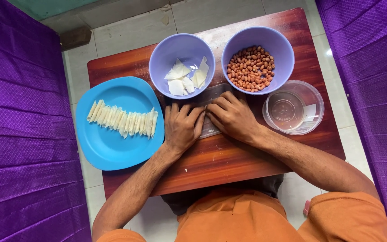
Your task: Manually wrapping individual peanuts in thin white strips and placing them into a plastic container.
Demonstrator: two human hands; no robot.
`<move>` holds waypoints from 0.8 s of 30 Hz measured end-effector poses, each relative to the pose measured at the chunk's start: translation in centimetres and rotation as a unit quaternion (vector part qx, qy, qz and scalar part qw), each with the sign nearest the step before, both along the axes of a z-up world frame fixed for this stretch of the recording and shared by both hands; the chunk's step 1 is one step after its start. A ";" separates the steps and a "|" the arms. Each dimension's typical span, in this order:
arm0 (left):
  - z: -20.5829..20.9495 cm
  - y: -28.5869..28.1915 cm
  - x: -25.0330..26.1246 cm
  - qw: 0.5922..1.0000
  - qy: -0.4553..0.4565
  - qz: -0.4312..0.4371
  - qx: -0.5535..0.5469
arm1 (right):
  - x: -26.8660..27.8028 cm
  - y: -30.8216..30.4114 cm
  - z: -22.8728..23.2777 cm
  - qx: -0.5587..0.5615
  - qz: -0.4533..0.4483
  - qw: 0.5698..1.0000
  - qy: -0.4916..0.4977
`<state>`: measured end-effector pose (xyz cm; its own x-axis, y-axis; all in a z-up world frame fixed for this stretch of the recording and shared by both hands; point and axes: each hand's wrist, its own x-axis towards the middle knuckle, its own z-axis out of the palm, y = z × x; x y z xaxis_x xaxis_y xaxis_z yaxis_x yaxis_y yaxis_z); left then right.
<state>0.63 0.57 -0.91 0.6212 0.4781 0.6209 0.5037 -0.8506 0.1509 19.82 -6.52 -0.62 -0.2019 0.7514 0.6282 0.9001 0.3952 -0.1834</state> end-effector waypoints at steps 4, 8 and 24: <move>0.0 -0.1 -0.1 1.000 0.001 0.000 -0.005 | 0.1 0.0 -0.6 -0.001 -0.012 1.000 -0.019; -0.2 0.0 -0.1 1.000 0.002 0.000 -0.011 | 0.2 0.1 -0.8 -0.003 -0.026 0.999 -0.039; 4.8 -2.1 -0.2 0.956 -0.235 -0.065 -0.160 | -1.0 -1.3 4.7 0.123 0.008 0.991 0.055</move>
